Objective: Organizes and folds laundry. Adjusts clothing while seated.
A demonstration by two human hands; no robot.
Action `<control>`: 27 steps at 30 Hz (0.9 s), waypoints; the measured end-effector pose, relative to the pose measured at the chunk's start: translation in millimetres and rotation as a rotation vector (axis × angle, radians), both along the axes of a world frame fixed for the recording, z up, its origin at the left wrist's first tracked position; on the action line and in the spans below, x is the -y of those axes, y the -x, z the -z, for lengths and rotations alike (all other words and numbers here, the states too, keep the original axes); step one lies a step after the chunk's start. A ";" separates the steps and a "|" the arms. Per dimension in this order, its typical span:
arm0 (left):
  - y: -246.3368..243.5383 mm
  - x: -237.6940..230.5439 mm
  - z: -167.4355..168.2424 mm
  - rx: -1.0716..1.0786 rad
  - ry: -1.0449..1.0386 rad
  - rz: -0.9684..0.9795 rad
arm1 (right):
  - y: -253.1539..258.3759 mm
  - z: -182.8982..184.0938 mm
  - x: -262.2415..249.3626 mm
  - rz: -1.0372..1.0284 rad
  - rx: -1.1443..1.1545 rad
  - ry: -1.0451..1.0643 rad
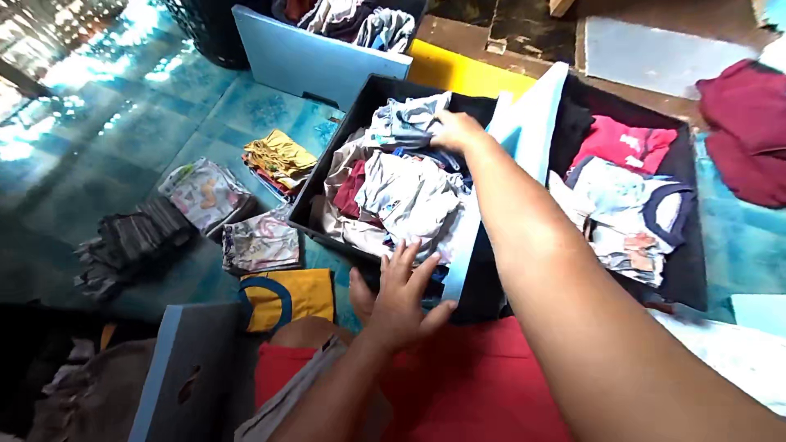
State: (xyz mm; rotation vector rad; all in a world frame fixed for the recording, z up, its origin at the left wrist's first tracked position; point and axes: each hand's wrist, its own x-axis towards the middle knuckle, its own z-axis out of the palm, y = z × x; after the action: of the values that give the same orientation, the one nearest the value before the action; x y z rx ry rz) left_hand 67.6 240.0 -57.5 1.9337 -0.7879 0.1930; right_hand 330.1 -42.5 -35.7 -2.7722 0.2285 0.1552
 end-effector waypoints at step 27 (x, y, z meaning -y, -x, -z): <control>9.2 17.0 -22.5 -0.276 -0.626 0.058 | 37.6 0.4 17.2 0.247 -0.016 -0.139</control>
State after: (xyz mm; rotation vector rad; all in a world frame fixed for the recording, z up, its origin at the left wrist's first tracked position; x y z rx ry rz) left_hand 58.3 223.0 -35.0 2.4437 -0.7711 -0.3955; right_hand 292.5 -59.8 -36.1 -2.5793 0.5392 0.1246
